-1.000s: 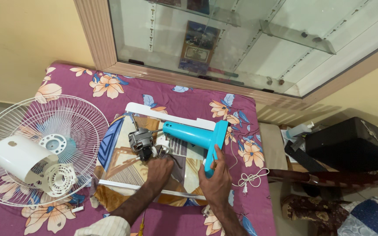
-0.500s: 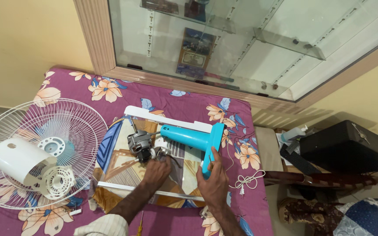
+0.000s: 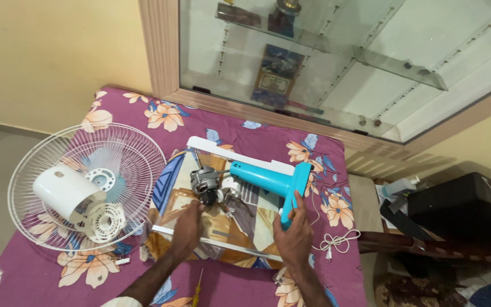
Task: The person works on a disassembled electric fan on a table, using a screwdriver to manipulate the motor and a teal fan housing. They connect wires to the motor, then unscrew and remove the black base of the teal housing, placing the base and screwdriver on the table.
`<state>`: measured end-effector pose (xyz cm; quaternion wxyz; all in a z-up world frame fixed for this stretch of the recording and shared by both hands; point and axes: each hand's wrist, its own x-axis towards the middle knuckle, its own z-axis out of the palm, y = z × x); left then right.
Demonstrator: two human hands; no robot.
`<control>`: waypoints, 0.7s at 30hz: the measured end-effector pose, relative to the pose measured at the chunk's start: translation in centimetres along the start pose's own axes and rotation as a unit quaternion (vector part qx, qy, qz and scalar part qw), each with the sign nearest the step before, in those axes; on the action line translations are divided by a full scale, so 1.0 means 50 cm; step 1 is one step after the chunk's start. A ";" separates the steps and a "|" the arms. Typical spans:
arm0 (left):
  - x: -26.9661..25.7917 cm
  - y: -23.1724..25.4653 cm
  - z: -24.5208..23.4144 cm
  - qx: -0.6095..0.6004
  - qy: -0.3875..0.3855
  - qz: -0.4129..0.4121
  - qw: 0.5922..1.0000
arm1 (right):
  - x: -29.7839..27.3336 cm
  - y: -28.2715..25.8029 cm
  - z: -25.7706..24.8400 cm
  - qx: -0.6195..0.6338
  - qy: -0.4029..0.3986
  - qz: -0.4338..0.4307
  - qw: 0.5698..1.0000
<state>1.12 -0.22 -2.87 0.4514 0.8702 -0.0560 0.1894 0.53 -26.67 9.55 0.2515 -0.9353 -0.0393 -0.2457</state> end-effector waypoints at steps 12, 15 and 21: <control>0.030 -0.085 -0.146 0.040 -0.075 -0.159 0.984 | -0.008 -0.023 0.001 0.007 0.014 0.014 1.000; 0.034 -0.098 -0.139 0.071 -0.113 -0.130 0.982 | -0.009 -0.025 0.000 0.010 0.014 0.021 1.000; 0.038 -0.120 -0.125 0.078 -0.145 -0.122 0.979 | -0.013 -0.015 0.006 -0.002 0.003 0.015 1.000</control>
